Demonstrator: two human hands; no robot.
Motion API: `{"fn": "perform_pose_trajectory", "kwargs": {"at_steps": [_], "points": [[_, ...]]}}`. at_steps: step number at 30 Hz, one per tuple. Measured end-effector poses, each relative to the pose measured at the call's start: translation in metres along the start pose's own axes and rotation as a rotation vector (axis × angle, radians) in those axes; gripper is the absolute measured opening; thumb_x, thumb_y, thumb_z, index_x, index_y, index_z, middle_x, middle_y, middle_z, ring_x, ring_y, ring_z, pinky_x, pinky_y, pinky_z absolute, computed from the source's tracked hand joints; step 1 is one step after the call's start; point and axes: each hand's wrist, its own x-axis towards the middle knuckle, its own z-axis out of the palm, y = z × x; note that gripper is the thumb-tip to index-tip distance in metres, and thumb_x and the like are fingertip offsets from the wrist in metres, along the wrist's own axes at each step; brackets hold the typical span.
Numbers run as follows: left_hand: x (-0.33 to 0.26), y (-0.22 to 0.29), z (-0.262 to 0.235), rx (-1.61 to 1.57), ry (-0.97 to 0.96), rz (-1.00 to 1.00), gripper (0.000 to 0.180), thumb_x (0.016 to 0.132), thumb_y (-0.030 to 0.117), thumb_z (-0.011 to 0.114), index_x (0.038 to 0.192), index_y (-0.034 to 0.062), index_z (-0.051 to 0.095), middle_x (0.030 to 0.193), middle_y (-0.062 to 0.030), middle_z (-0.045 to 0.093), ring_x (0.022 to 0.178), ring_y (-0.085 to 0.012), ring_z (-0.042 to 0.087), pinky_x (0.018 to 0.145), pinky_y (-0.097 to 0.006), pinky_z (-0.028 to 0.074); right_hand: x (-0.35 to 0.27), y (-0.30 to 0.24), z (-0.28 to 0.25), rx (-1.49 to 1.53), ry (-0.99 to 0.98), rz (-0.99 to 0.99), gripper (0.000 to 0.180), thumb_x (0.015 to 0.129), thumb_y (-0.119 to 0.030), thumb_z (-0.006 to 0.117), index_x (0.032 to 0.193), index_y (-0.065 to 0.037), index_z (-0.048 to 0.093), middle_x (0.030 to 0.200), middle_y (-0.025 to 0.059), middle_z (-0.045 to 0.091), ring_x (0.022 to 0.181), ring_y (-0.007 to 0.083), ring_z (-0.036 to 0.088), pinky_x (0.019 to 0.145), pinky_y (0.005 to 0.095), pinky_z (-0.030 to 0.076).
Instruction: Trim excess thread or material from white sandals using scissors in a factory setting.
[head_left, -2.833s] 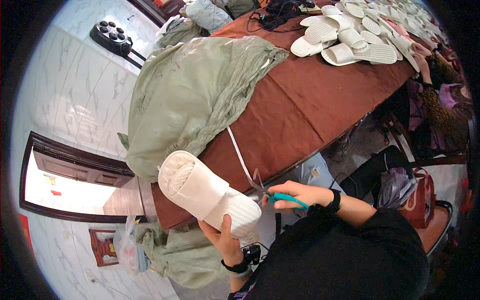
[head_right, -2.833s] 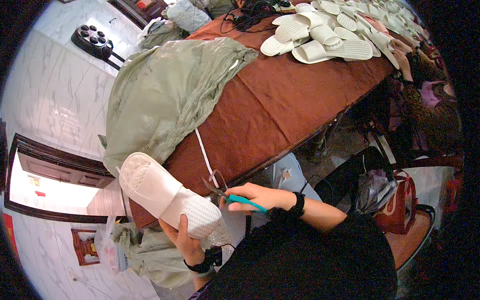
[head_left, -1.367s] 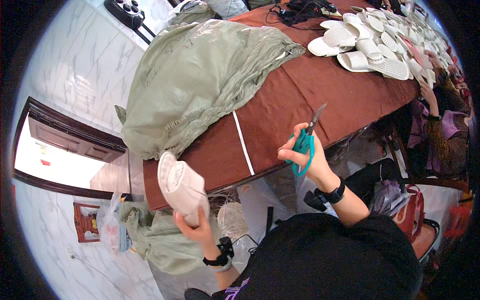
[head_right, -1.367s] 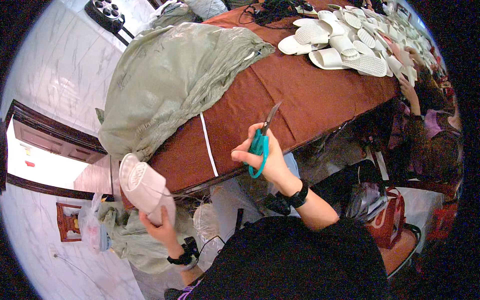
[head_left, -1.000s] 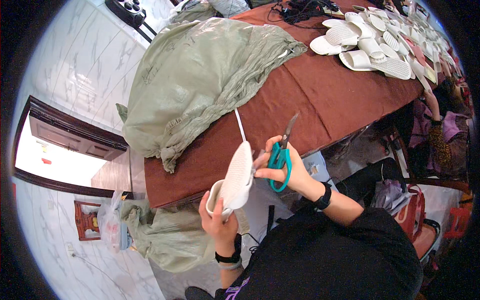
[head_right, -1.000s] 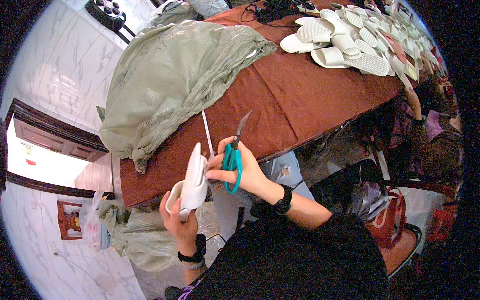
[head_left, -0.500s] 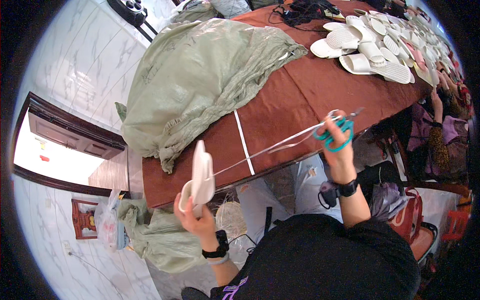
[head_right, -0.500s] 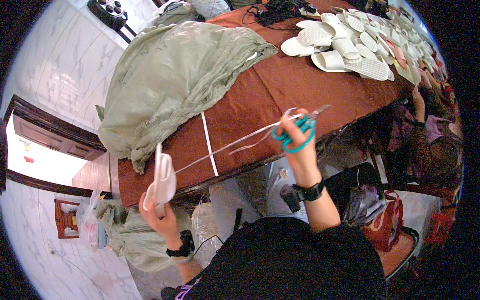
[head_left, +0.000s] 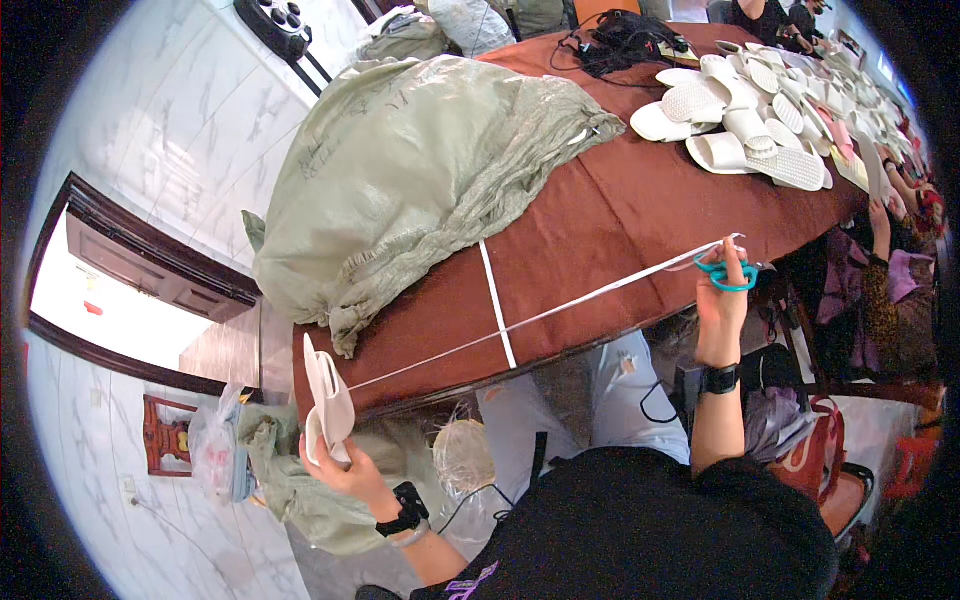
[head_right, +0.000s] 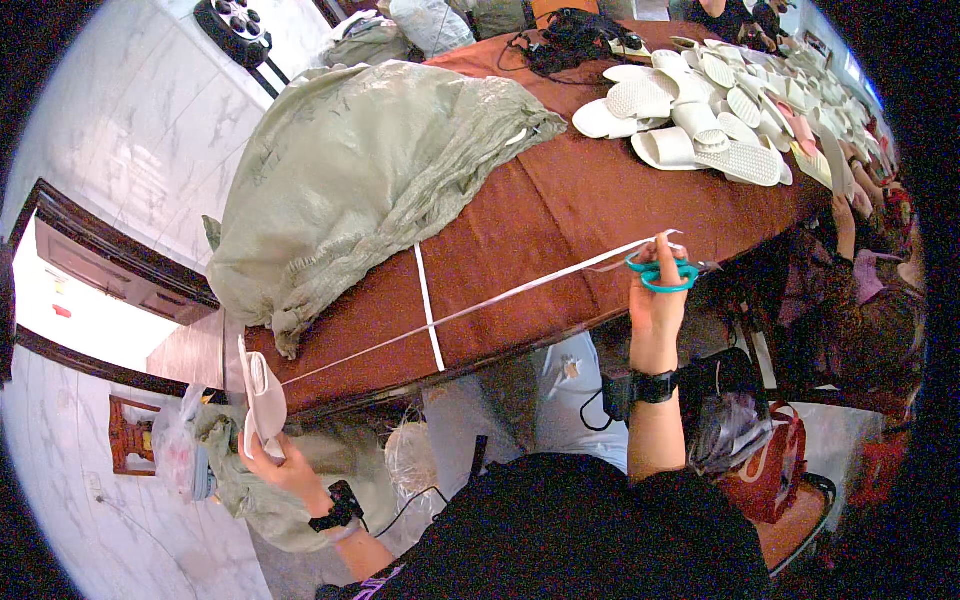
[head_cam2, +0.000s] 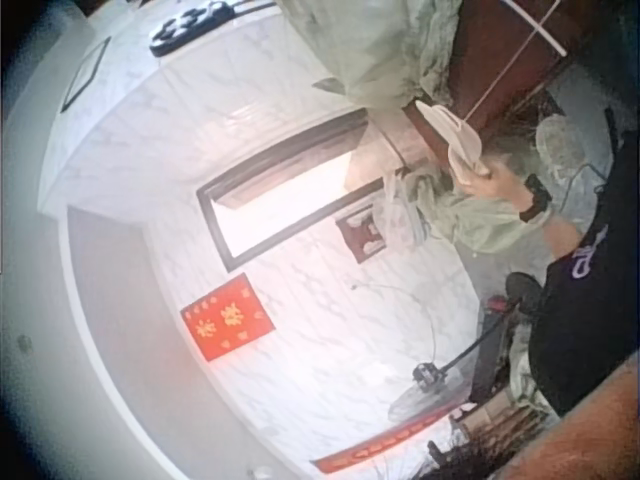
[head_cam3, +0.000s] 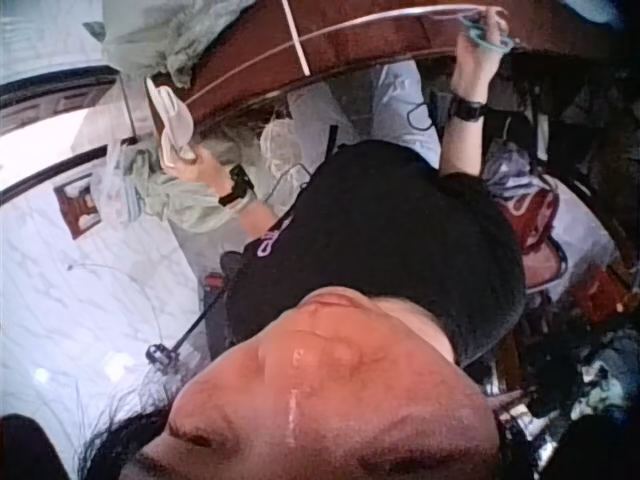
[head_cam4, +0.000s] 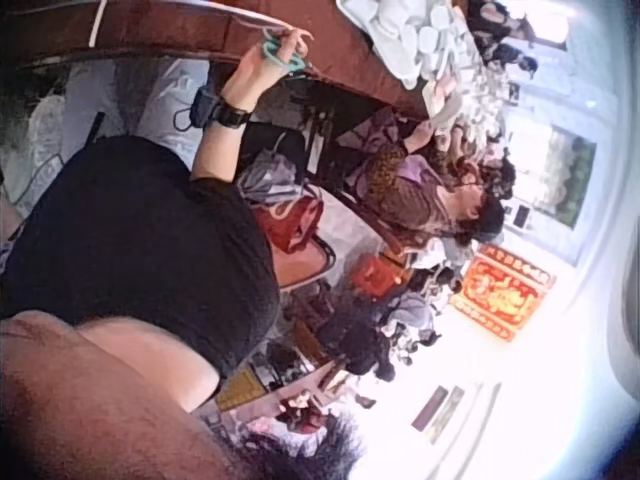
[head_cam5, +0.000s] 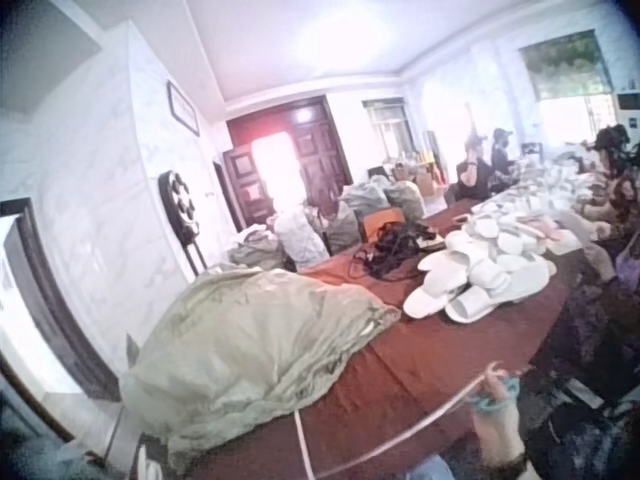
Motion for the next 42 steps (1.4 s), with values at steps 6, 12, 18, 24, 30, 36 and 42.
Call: {"fn": "perform_pose_trajectory", "kwargs": {"at_steps": [6, 12, 18, 24, 30, 36, 42], "points": [[-0.024, -0.091, -0.028, 0.352, 0.133, -0.174, 0.037, 0.078, -0.002, 0.064, 0.113, -0.0028, 0.051, 0.118, -0.0217, 0.049, 0.106, -0.0338, 0.052, 0.082, -0.044, 0.048, 0.025, -0.036, -0.012, 0.100, 0.226, -0.112, 0.008, 0.084, -0.004, 0.063, 0.080, -0.009, 0.058, 0.085, 0.0037, 0.062, 0.078, 0.0116, 0.060, 0.067, 0.0222, 0.051], [-0.010, 0.001, -0.034, -0.972, 0.001, -1.037, 0.052, 0.086, 0.025, 0.058, 0.129, 0.0015, 0.041, 0.119, -0.0167, 0.052, 0.104, -0.0294, 0.054, 0.090, -0.043, 0.045, -0.034, 0.013, 0.020, -0.437, -0.250, 0.128, 0.021, 0.079, -0.009, 0.069, 0.086, -0.011, 0.049, 0.081, 0.0044, 0.058, 0.074, 0.0155, 0.058, 0.064, 0.0284, 0.047], [-0.026, 0.109, 0.006, -1.478, -0.614, -1.165, 0.077, 0.074, 0.055, 0.052, 0.126, -0.0004, 0.042, 0.117, -0.0159, 0.054, 0.087, -0.0259, 0.061, 0.072, -0.037, 0.052, -0.126, 0.078, 0.045, -0.419, -0.531, 0.684, 0.041, 0.073, -0.001, 0.072, 0.098, -0.009, 0.040, 0.085, 0.0063, 0.060, 0.078, 0.0167, 0.060, 0.066, 0.0304, 0.048], [-0.055, 0.124, 0.034, -1.850, -0.928, -1.320, 0.079, 0.065, 0.024, 0.066, 0.129, -0.0088, 0.034, 0.122, -0.0259, 0.050, 0.107, -0.0427, 0.054, 0.093, -0.048, 0.044, -0.163, 0.083, 0.046, -0.475, -0.698, 0.806, 0.038, 0.078, 0.000, 0.069, 0.098, -0.009, 0.038, 0.087, 0.0078, 0.063, 0.080, 0.0148, 0.062, 0.068, 0.0276, 0.050], [-0.051, 0.120, 0.046, -1.693, -1.001, -1.231, 0.089, 0.059, 0.032, 0.068, 0.130, -0.0091, 0.033, 0.111, -0.0283, 0.054, 0.097, -0.0375, 0.059, 0.085, -0.045, 0.050, -0.145, 0.075, 0.040, -0.489, -0.620, 0.661, 0.039, 0.075, 0.002, 0.071, 0.095, -0.007, 0.038, 0.082, 0.0067, 0.061, 0.085, 0.0150, 0.061, 0.074, 0.0297, 0.050], [-0.062, 0.113, 0.041, -1.827, -1.041, -1.257, 0.057, 0.078, 0.011, 0.059, 0.130, -0.0004, 0.038, 0.119, -0.0192, 0.053, 0.107, -0.0331, 0.054, 0.091, -0.043, 0.044, -0.152, 0.073, 0.042, -0.540, -0.803, 0.587, 0.035, 0.077, 0.000, 0.071, 0.097, -0.006, 0.043, 0.083, 0.0047, 0.060, 0.089, 0.0149, 0.061, 0.080, 0.0298, 0.049], [-0.029, 0.151, 0.021, -1.481, -0.864, -1.260, 0.062, 0.076, 0.012, 0.054, 0.134, 0.0021, 0.033, 0.123, -0.0183, 0.050, 0.113, -0.0325, 0.050, 0.097, -0.042, 0.040, -0.154, 0.074, 0.032, -0.409, -0.651, 0.810, 0.038, 0.079, -0.006, 0.071, 0.103, -0.005, 0.042, 0.098, 0.0092, 0.061, 0.091, 0.0149, 0.060, 0.082, 0.0278, 0.048]]}}
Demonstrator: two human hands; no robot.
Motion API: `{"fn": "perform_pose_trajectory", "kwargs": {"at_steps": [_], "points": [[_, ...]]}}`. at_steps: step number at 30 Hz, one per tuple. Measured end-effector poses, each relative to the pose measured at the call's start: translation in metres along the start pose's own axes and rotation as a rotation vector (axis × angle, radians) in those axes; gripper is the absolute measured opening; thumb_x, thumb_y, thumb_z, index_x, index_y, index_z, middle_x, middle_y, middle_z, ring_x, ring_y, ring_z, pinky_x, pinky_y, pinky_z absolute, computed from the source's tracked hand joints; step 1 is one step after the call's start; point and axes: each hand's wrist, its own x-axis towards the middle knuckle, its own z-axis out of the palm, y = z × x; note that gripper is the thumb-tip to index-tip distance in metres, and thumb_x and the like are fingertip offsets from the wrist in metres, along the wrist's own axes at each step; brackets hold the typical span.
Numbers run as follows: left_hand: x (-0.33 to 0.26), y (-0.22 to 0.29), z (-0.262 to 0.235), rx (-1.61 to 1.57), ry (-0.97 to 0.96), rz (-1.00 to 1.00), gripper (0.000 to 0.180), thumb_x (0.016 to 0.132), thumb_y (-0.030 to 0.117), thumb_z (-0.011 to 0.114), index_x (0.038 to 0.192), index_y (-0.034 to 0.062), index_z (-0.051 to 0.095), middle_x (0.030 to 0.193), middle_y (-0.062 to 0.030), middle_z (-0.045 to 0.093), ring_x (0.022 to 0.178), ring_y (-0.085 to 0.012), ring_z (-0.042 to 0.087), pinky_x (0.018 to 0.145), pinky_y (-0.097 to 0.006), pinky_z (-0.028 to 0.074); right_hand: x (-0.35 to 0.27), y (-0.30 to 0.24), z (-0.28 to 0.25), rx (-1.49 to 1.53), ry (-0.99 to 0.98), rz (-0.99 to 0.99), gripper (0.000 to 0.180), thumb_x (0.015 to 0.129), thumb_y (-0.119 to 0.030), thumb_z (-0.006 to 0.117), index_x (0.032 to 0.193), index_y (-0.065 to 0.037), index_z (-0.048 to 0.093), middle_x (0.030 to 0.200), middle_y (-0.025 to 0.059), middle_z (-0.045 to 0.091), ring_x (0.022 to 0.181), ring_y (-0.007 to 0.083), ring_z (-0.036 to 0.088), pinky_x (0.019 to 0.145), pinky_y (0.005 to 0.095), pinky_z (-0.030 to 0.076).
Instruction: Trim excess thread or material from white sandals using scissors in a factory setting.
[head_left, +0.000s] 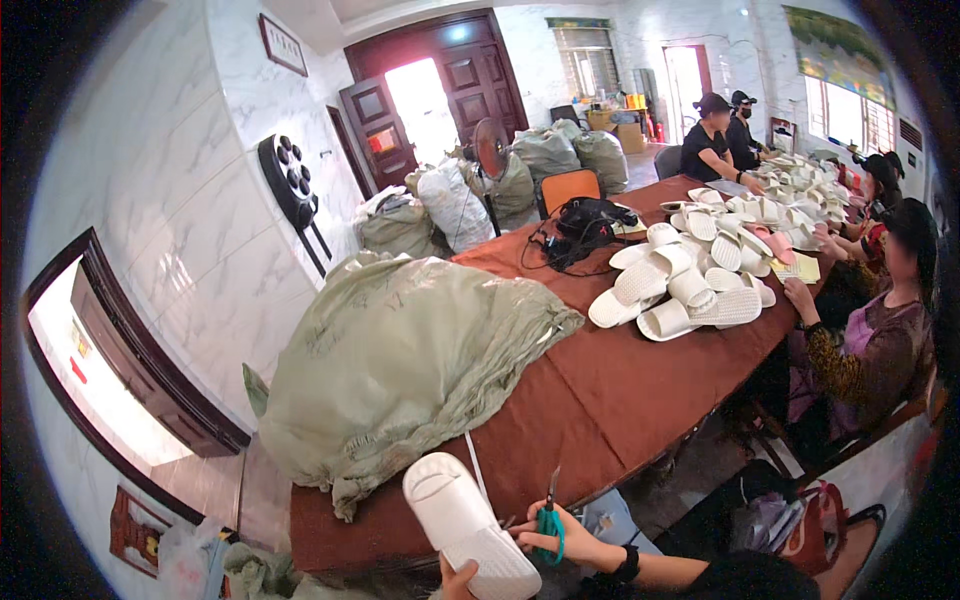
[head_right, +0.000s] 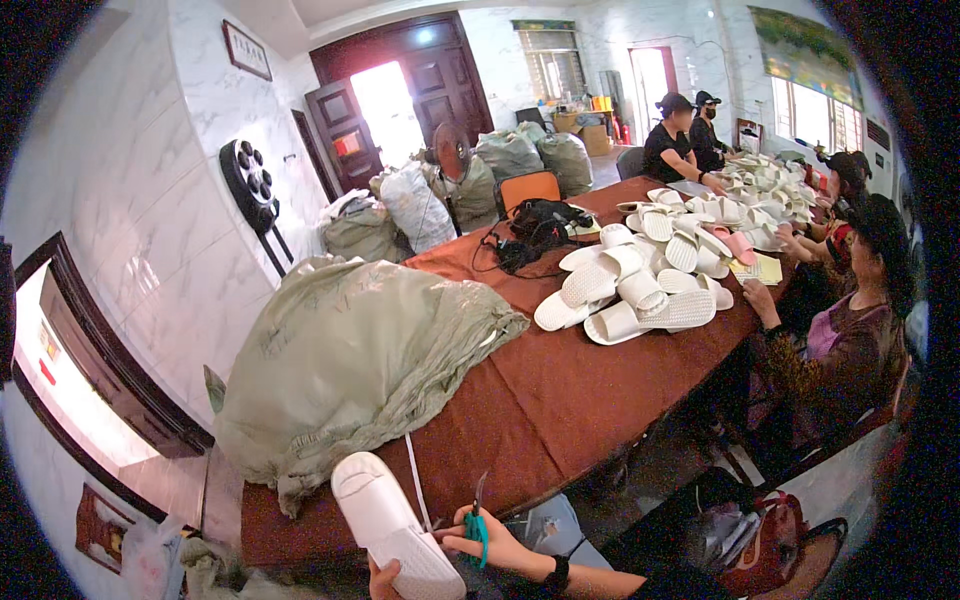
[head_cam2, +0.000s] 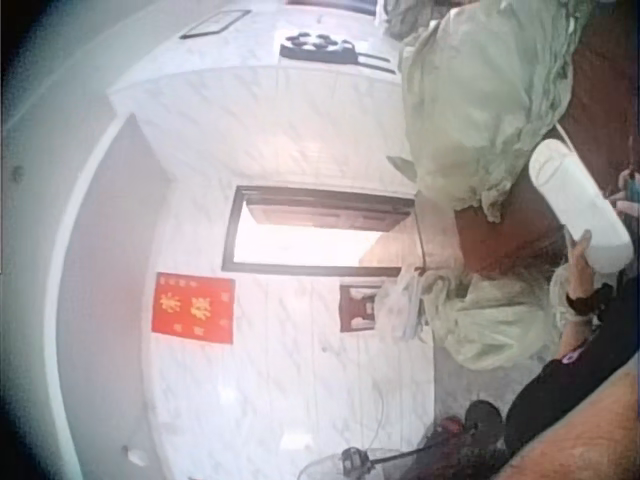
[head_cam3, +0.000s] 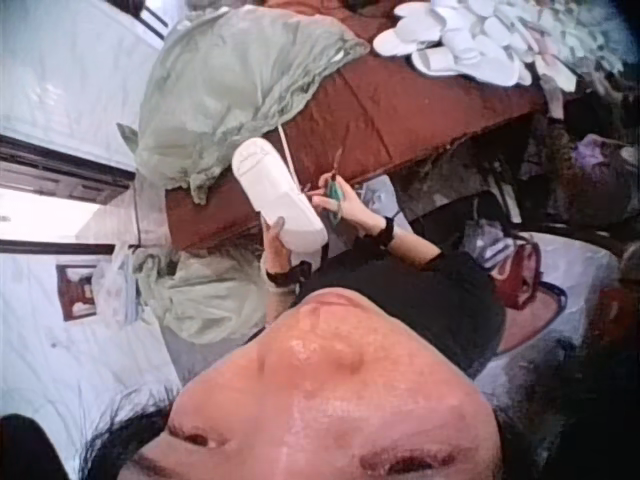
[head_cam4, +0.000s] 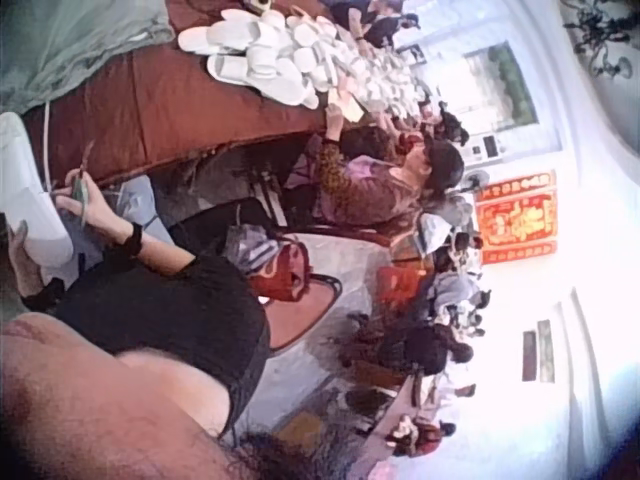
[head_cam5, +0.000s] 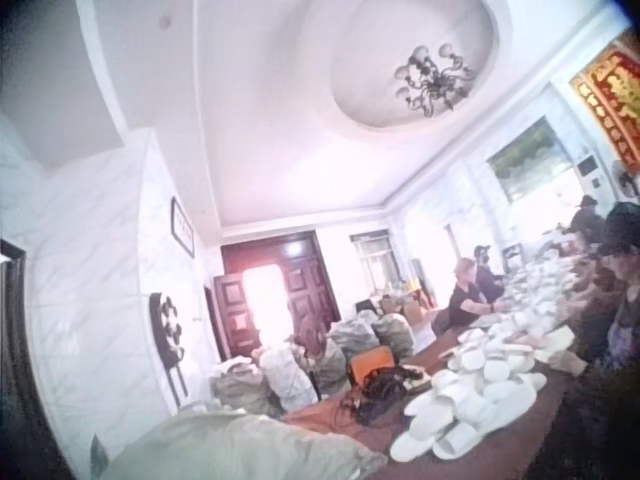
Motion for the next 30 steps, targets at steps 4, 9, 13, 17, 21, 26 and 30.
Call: {"fn": "perform_pose_trajectory", "kwargs": {"at_steps": [4, 9, 13, 17, 21, 26, 30], "points": [[0.021, -0.011, -0.012, 0.015, -0.010, 0.229, 0.057, 0.081, 0.008, 0.051, 0.134, 0.0029, 0.031, 0.129, -0.0191, 0.044, 0.118, -0.0338, 0.046, 0.098, -0.044, 0.039, -0.011, 0.005, -0.008, -0.260, -0.143, 0.075, 0.050, 0.074, -0.020, 0.078, 0.106, -0.005, 0.043, 0.104, 0.0085, 0.057, 0.095, 0.0155, 0.055, 0.083, 0.0289, 0.044], [0.026, -0.018, 0.020, 0.193, -0.082, 0.502, 0.054, 0.088, 0.009, 0.049, 0.135, -0.0013, 0.025, 0.132, -0.0203, 0.040, 0.119, -0.0356, 0.044, 0.100, -0.047, 0.036, -0.018, 0.004, -0.001, -0.323, 0.036, 0.081, 0.055, 0.068, -0.027, 0.082, 0.104, -0.008, 0.046, 0.089, 0.0002, 0.050, 0.089, 0.0114, 0.048, 0.077, 0.0272, 0.041], [0.044, -0.025, -0.021, 0.817, -0.224, 0.848, 0.060, 0.090, 0.020, 0.053, 0.137, -0.0010, 0.021, 0.130, -0.0224, 0.041, 0.121, -0.0380, 0.041, 0.103, -0.050, 0.031, -0.020, -0.011, -0.022, -0.250, 0.076, -0.021, 0.042, 0.075, -0.014, 0.076, 0.103, -0.008, 0.045, 0.095, 0.0016, 0.055, 0.092, 0.0121, 0.051, 0.079, 0.0272, 0.041], [0.028, 0.001, 0.014, 0.283, -0.167, 0.552, 0.056, 0.092, 0.015, 0.052, 0.137, 0.0011, 0.022, 0.119, -0.0201, 0.051, 0.115, -0.0344, 0.049, 0.096, -0.046, 0.040, -0.016, -0.052, -0.062, -0.047, 0.206, -0.132, 0.045, 0.078, -0.007, 0.070, 0.116, -0.004, 0.046, 0.112, 0.0058, 0.057, 0.107, 0.0166, 0.053, 0.093, 0.0309, 0.041], [0.019, 0.022, -0.033, 0.499, 0.109, 0.531, 0.040, 0.091, 0.008, 0.051, 0.127, -0.0016, 0.034, 0.106, -0.0170, 0.054, 0.098, -0.0276, 0.058, 0.084, -0.035, 0.049, 0.026, -0.156, -0.120, 0.069, 0.364, -0.490, 0.048, 0.082, -0.016, 0.067, 0.122, -0.001, 0.048, 0.110, 0.0051, 0.060, 0.097, 0.0170, 0.059, 0.083, 0.0336, 0.049], [-0.018, 0.042, -0.057, 0.626, 0.356, 0.620, 0.031, 0.092, 0.012, 0.052, 0.118, -0.0028, 0.045, 0.106, -0.0158, 0.055, 0.093, -0.0252, 0.056, 0.085, -0.036, 0.047, 0.083, -0.285, -0.235, 0.412, 0.471, -1.054, 0.028, 0.090, -0.009, 0.054, 0.116, -0.002, 0.045, 0.114, 0.0097, 0.054, 0.100, 0.0204, 0.055, 0.090, 0.0359, 0.046], [-0.023, 0.042, -0.113, 0.790, 0.527, 0.492, 0.034, 0.091, 0.019, 0.054, 0.118, -0.0018, 0.048, 0.109, -0.0162, 0.055, 0.098, -0.0263, 0.054, 0.086, -0.038, 0.045, 0.064, -0.242, -0.275, 0.294, 0.364, -0.893, 0.020, 0.090, -0.022, 0.059, 0.101, -0.006, 0.053, 0.096, 0.0078, 0.062, 0.079, 0.0155, 0.060, 0.068, 0.0275, 0.050]]}}
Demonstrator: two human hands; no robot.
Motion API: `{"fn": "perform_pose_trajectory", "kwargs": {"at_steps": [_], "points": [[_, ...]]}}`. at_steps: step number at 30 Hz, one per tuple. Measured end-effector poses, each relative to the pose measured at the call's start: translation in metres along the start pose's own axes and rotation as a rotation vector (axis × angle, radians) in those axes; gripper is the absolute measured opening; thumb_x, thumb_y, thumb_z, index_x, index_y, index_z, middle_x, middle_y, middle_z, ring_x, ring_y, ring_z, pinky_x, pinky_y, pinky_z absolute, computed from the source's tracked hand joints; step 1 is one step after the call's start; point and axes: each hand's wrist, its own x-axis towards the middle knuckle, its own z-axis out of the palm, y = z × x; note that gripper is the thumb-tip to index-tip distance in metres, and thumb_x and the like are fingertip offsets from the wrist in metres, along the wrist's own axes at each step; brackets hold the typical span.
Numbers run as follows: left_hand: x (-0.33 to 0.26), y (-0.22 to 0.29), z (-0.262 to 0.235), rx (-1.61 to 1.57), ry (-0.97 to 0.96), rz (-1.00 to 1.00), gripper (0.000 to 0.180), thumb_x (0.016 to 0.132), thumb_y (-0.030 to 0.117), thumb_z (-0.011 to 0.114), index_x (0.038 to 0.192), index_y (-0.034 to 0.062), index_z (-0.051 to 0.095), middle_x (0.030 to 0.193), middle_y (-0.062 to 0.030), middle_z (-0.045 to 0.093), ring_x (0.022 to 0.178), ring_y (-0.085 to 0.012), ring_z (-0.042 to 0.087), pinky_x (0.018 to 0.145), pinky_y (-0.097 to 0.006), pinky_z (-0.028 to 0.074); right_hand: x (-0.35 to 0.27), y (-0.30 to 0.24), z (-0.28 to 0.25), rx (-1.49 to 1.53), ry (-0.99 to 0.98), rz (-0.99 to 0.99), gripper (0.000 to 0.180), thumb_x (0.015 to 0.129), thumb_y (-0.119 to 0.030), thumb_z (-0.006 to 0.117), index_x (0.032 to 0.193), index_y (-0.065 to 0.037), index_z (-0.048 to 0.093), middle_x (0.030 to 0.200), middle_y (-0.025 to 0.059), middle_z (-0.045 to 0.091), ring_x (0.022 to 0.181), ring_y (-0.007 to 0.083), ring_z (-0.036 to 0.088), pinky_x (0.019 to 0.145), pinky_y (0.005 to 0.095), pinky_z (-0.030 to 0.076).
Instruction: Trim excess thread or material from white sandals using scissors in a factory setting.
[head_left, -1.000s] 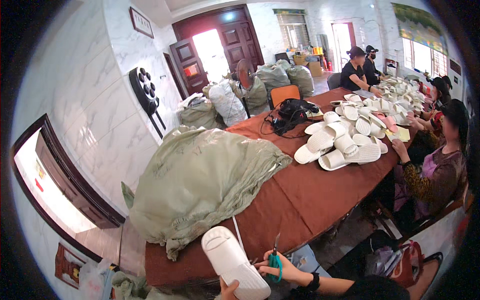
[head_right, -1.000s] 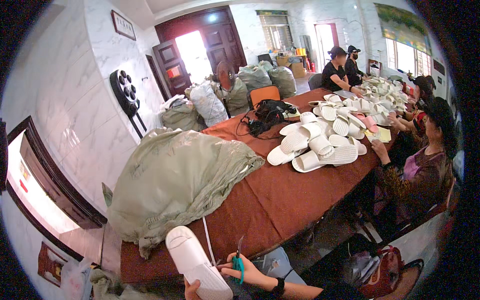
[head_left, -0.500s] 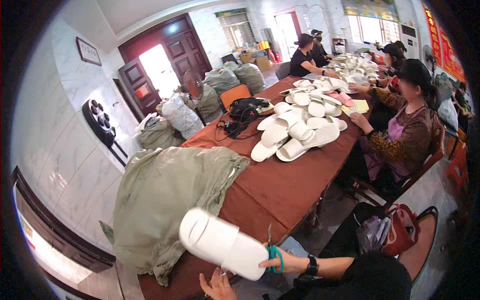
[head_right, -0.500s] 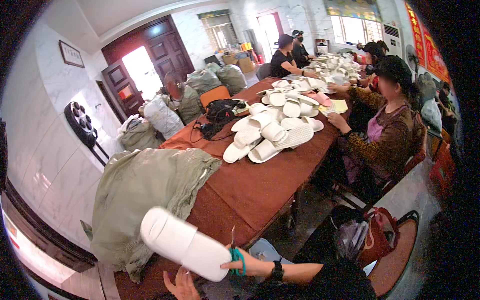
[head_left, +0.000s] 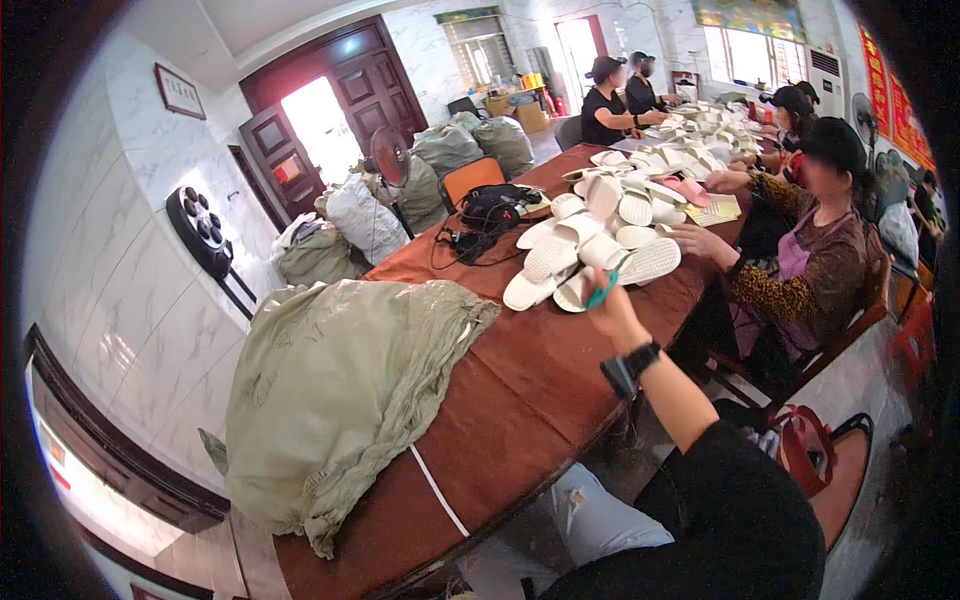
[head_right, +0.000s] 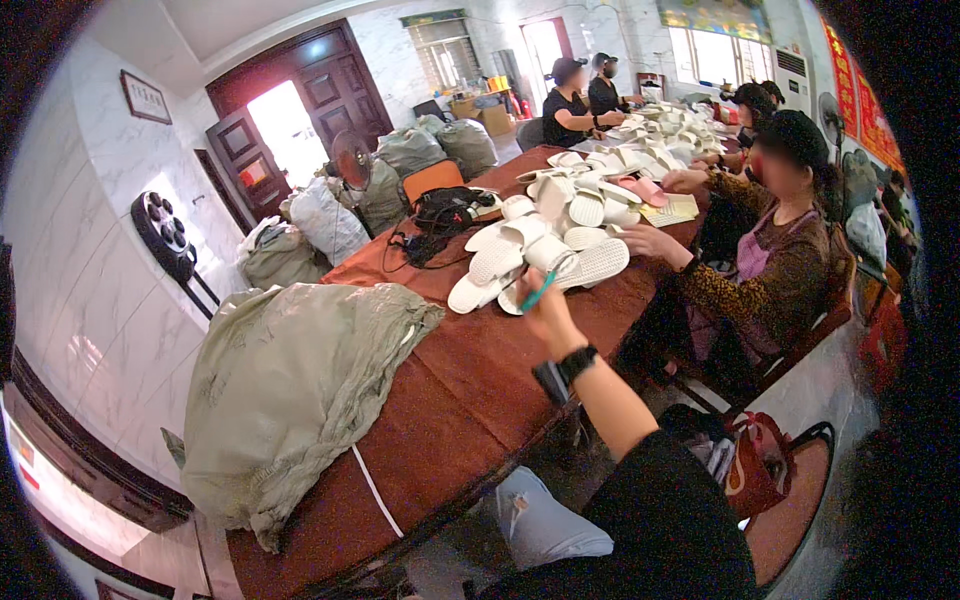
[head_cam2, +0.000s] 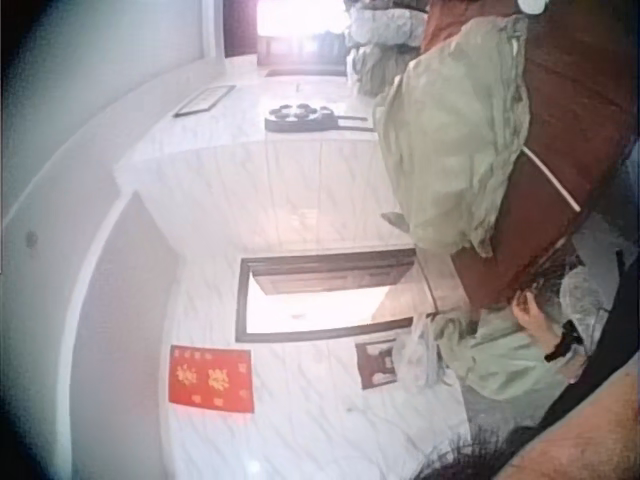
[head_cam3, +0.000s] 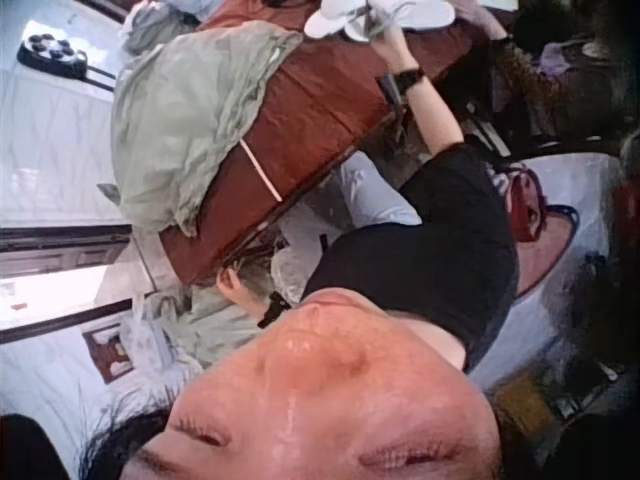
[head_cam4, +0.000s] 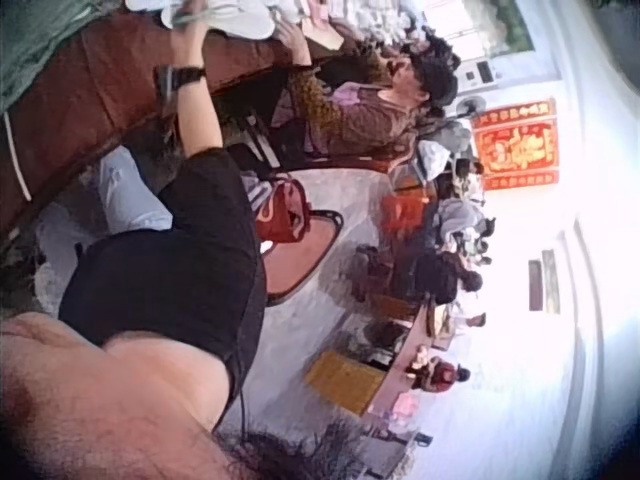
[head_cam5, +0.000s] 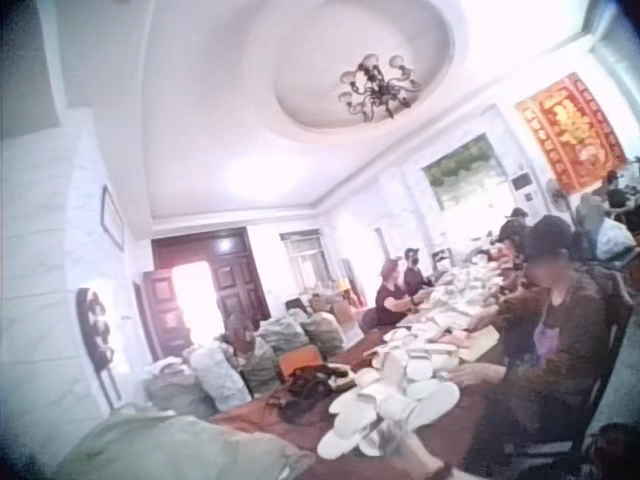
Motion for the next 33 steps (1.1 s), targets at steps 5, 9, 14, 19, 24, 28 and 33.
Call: {"fn": "perform_pose_trajectory", "kwargs": {"at_steps": [5, 9, 14, 19, 24, 28, 33], "points": [[-0.023, -0.091, -0.081, 0.587, -0.207, -0.146, 0.043, 0.086, 0.026, 0.063, 0.120, 0.0032, 0.051, 0.113, -0.0156, 0.056, 0.101, -0.0287, 0.054, 0.089, -0.037, 0.043, -0.118, 0.058, 0.058, -0.878, -0.338, 0.600, 0.043, 0.085, -0.034, 0.064, 0.115, -0.005, 0.052, 0.082, 0.0069, 0.063, 0.064, 0.0123, 0.058, 0.057, 0.0263, 0.046], [0.002, -0.138, -0.105, 0.760, -0.085, -0.320, 0.052, 0.079, 0.014, 0.064, 0.125, -0.0014, 0.046, 0.109, -0.0193, 0.059, 0.100, -0.0306, 0.057, 0.086, -0.041, 0.045, -0.163, 0.074, 0.086, -1.430, -0.586, 0.292, 0.067, 0.067, -0.028, 0.080, 0.119, -0.004, 0.046, 0.088, 0.0153, 0.061, 0.081, 0.0227, 0.061, 0.071, 0.0339, 0.049], [-0.008, -0.122, -0.123, 0.818, 0.147, -0.144, 0.035, 0.081, 0.014, 0.061, 0.113, 0.0014, 0.056, 0.094, -0.0184, 0.062, 0.088, -0.0306, 0.060, 0.078, -0.037, 0.046, -0.178, 0.104, 0.050, -1.413, -0.437, 0.221, 0.049, 0.072, -0.017, 0.076, 0.110, -0.006, 0.047, 0.080, 0.0073, 0.060, 0.070, 0.0132, 0.056, 0.060, 0.0287, 0.046], [-0.021, -0.119, -0.147, 0.810, 0.342, -0.191, 0.029, 0.082, 0.014, 0.063, 0.108, 0.0020, 0.058, 0.091, -0.0129, 0.064, 0.082, -0.0215, 0.062, 0.074, -0.032, 0.049, -0.191, 0.114, 0.056, -1.333, -0.408, 0.322, 0.042, 0.080, -0.012, 0.070, 0.115, -0.007, 0.047, 0.075, 0.0040, 0.061, 0.059, 0.0084, 0.056, 0.050, 0.0221, 0.042], [-0.024, -0.137, -0.143, 0.696, 0.274, -0.215, 0.029, 0.082, 0.014, 0.063, 0.108, 0.0022, 0.058, 0.092, -0.0132, 0.064, 0.083, -0.0224, 0.062, 0.074, -0.032, 0.049, -0.197, 0.115, 0.051, -1.240, -0.401, 0.361, 0.043, 0.082, -0.010, 0.068, 0.118, -0.007, 0.046, 0.082, 0.0041, 0.061, 0.059, 0.0091, 0.057, 0.049, 0.0203, 0.042], [-0.020, -0.184, -0.141, 0.565, 0.154, -0.243, 0.029, 0.082, 0.014, 0.062, 0.108, 0.0018, 0.058, 0.093, -0.0132, 0.064, 0.084, -0.0221, 0.063, 0.074, -0.032, 0.049, -0.199, 0.115, 0.054, -1.234, -0.368, 0.334, 0.041, 0.083, -0.013, 0.066, 0.118, -0.003, 0.046, 0.078, 0.0045, 0.059, 0.058, 0.0085, 0.054, 0.048, 0.0197, 0.041], [-0.012, -0.224, -0.120, 0.905, 0.146, 0.022, 0.043, 0.080, 0.015, 0.063, 0.119, 0.0022, 0.052, 0.117, -0.0181, 0.055, 0.109, -0.0322, 0.051, 0.093, -0.039, 0.041, -0.197, 0.114, 0.052, -1.169, -0.346, 0.329, 0.042, 0.084, -0.013, 0.066, 0.119, -0.003, 0.046, 0.078, 0.0042, 0.059, 0.060, 0.0084, 0.055, 0.050, 0.0198, 0.041]]}}
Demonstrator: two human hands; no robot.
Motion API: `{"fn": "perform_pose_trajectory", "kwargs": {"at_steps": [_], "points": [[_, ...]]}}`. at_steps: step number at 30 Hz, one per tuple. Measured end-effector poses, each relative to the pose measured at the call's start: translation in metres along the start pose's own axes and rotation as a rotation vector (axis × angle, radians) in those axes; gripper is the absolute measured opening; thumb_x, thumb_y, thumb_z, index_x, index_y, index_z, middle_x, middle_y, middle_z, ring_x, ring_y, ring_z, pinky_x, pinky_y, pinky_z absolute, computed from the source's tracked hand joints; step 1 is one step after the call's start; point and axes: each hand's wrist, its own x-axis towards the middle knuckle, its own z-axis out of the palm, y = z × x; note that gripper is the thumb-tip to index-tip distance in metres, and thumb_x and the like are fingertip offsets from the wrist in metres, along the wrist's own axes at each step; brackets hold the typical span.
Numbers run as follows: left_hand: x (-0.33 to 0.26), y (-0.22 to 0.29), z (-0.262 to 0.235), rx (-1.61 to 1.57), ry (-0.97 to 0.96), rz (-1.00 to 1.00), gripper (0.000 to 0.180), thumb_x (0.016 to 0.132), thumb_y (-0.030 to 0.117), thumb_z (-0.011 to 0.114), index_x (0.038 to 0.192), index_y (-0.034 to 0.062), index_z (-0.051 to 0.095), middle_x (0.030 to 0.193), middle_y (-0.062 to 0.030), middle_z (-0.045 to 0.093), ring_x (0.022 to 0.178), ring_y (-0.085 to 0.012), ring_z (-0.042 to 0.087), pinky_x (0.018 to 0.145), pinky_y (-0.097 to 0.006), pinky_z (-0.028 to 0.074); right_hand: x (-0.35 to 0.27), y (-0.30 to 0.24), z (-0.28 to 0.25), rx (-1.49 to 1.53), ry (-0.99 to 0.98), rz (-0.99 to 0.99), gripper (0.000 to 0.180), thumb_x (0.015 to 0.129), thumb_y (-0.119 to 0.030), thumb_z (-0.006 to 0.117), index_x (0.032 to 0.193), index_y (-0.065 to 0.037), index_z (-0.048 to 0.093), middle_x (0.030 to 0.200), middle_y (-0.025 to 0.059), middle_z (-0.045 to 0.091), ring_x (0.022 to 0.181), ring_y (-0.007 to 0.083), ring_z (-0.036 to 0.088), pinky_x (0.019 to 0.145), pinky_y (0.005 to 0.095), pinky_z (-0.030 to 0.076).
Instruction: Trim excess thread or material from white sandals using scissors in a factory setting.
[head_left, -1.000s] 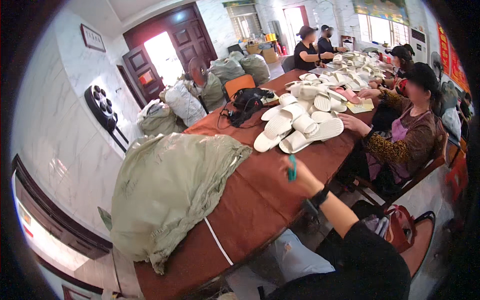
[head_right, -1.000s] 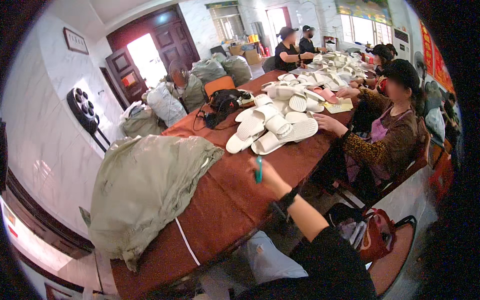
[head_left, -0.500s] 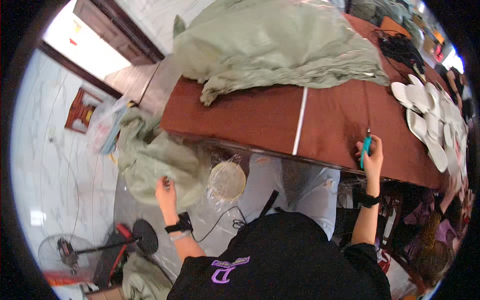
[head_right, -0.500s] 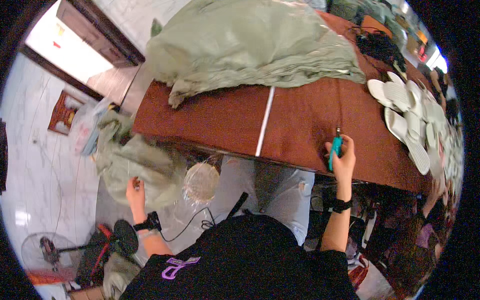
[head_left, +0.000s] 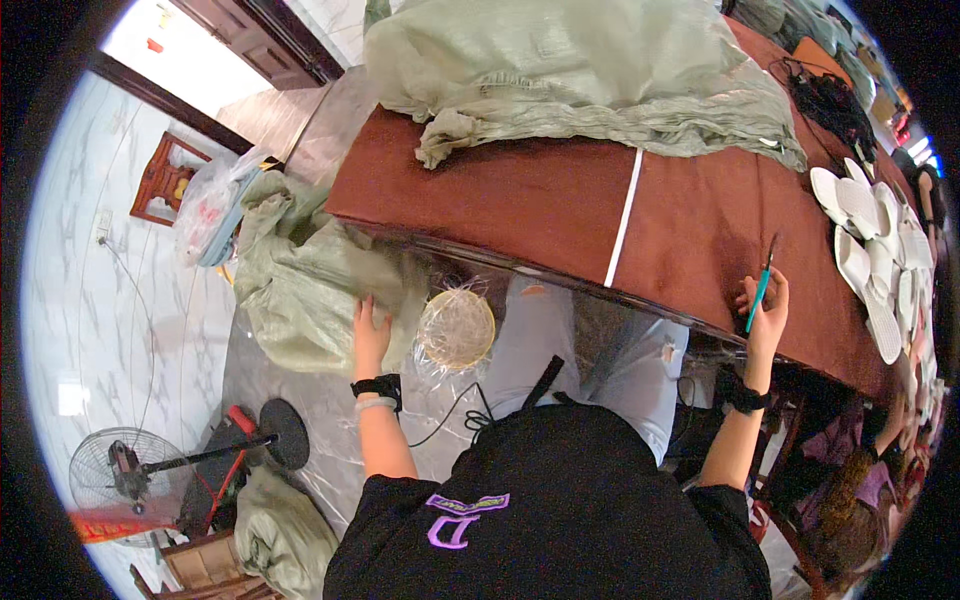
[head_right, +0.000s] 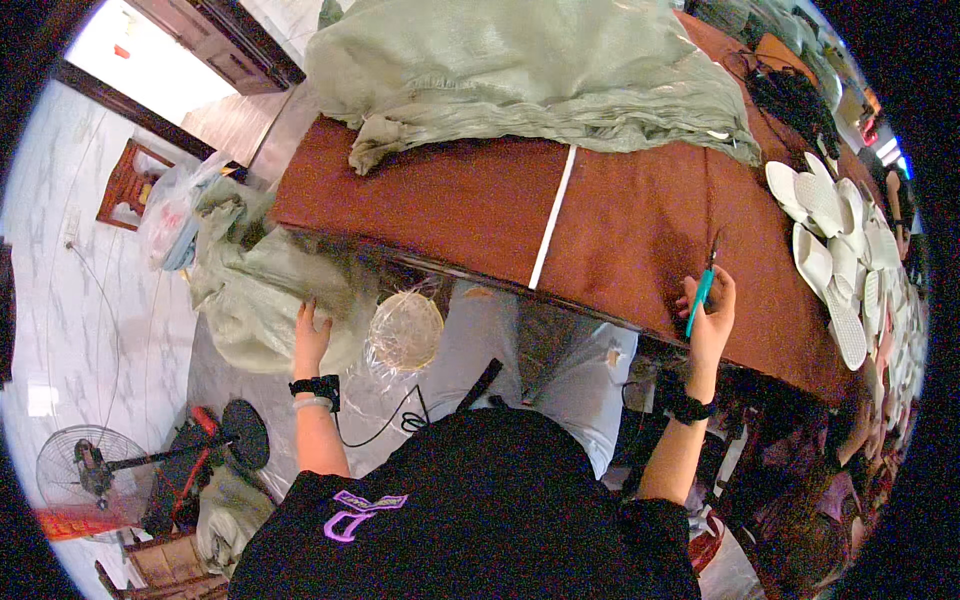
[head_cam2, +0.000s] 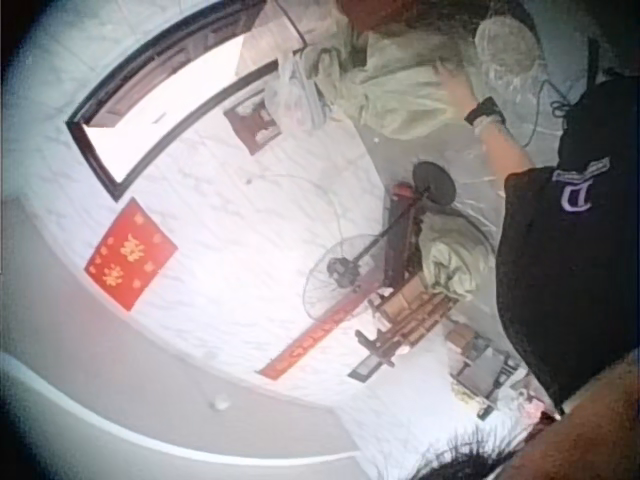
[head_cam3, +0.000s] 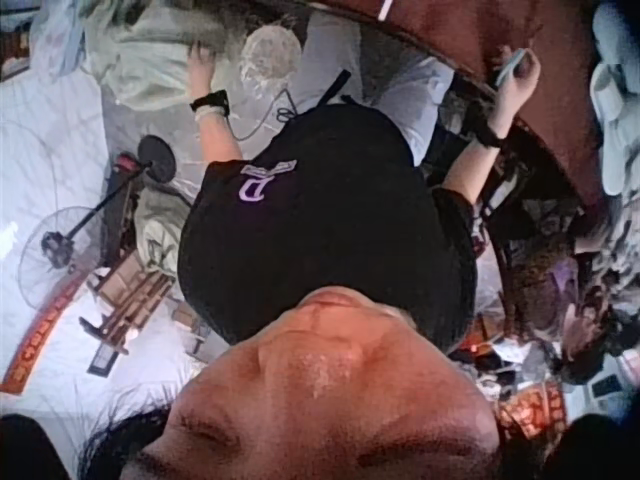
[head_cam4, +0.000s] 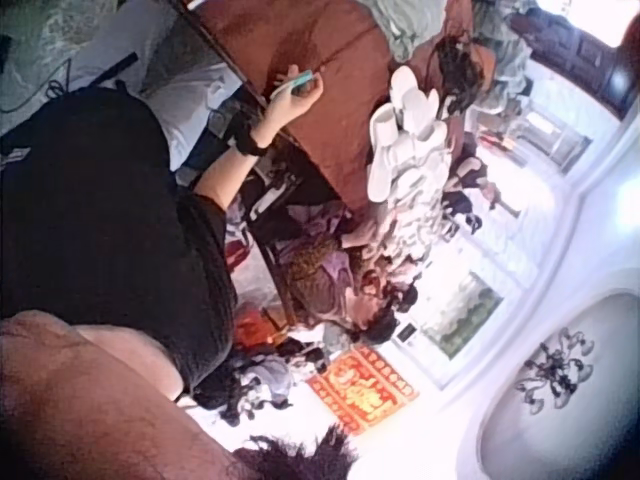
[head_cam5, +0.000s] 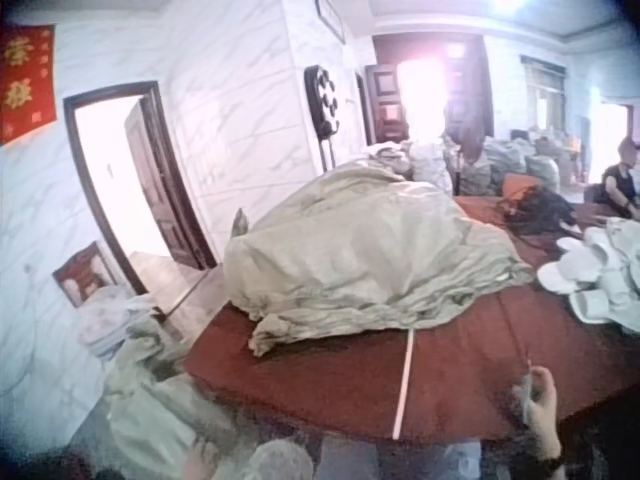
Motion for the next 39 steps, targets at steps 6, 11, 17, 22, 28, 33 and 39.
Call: {"fn": "perform_pose_trajectory", "kwargs": {"at_steps": [6, 11, 17, 22, 28, 33, 39], "points": [[0.066, 0.064, -0.030, -0.161, 0.136, 0.052, 0.048, 0.079, 0.016, 0.065, 0.122, 0.0014, 0.049, 0.122, -0.0174, 0.051, 0.115, -0.0339, 0.046, 0.098, -0.040, 0.036, 0.001, 0.009, -0.001, 0.038, 0.012, -0.029, 0.042, 0.083, -0.009, 0.066, 0.119, -0.005, 0.046, 0.083, 0.0057, 0.062, 0.059, 0.0090, 0.055, 0.048, 0.0198, 0.042], [0.139, 0.235, -0.079, -0.372, 0.220, 0.376, 0.055, 0.074, 0.015, 0.070, 0.122, -0.0009, 0.048, 0.118, -0.0159, 0.053, 0.112, -0.0305, 0.049, 0.095, -0.037, 0.038, 0.001, -0.001, -0.004, 0.068, 0.082, -0.020, 0.041, 0.079, -0.003, 0.067, 0.115, -0.007, 0.047, 0.075, 0.0035, 0.061, 0.059, 0.0091, 0.056, 0.049, 0.0219, 0.043], [0.208, 0.370, -0.035, 0.055, -0.034, 0.946, 0.098, 0.059, 0.042, 0.079, 0.134, 0.0005, 0.033, 0.134, -0.0236, 0.038, 0.122, -0.0389, 0.038, 0.103, -0.046, 0.028, -0.001, -0.002, 0.000, 0.116, 0.085, -0.033, 0.041, 0.077, -0.003, 0.068, 0.113, -0.005, 0.048, 0.076, 0.0058, 0.064, 0.064, 0.0112, 0.060, 0.057, 0.0258, 0.048], [0.276, 0.427, 0.041, 0.404, -0.148, 0.879, 0.064, 0.072, 0.037, 0.068, 0.121, 0.0005, 0.047, 0.117, -0.0237, 0.051, 0.110, -0.0408, 0.047, 0.097, -0.049, 0.034, -0.006, 0.000, -0.007, 0.090, 0.122, -0.009, 0.044, 0.075, -0.011, 0.074, 0.111, -0.006, 0.050, 0.074, 0.0060, 0.063, 0.066, 0.0111, 0.061, 0.059, 0.0260, 0.048], [0.390, 0.400, 0.008, -0.269, 0.114, 0.496, 0.030, 0.087, 0.026, 0.051, 0.100, -0.0007, 0.056, 0.090, -0.0233, 0.063, 0.090, -0.0393, 0.058, 0.079, -0.044, 0.046, -0.005, -0.003, 0.005, 0.073, 0.083, -0.087, 0.044, 0.074, -0.014, 0.075, 0.110, -0.006, 0.050, 0.071, 0.0040, 0.061, 0.064, 0.0074, 0.054, 0.057, 0.0244, 0.044], [0.377, 0.450, -0.033, -0.446, 0.058, 0.558, 0.053, 0.080, 0.036, 0.064, 0.108, -0.0063, 0.051, 0.094, -0.0251, 0.059, 0.092, -0.0362, 0.058, 0.079, -0.038, 0.046, -0.004, -0.002, -0.014, 0.072, 0.142, -0.047, 0.045, 0.074, -0.016, 0.075, 0.111, -0.006, 0.050, 0.071, 0.0049, 0.060, 0.063, 0.0088, 0.052, 0.057, 0.0257, 0.043], [0.369, 0.463, -0.062, 0.030, -0.055, 0.554, 0.038, 0.071, 0.014, 0.059, 0.105, -0.0017, 0.061, 0.100, -0.0215, 0.063, 0.100, -0.0295, 0.060, 0.083, -0.036, 0.045, -0.005, -0.013, -0.013, 0.003, 0.132, -0.075, 0.045, 0.075, -0.018, 0.074, 0.111, -0.007, 0.050, 0.071, 0.0066, 0.059, 0.061, 0.0116, 0.053, 0.057, 0.0283, 0.043]]}}
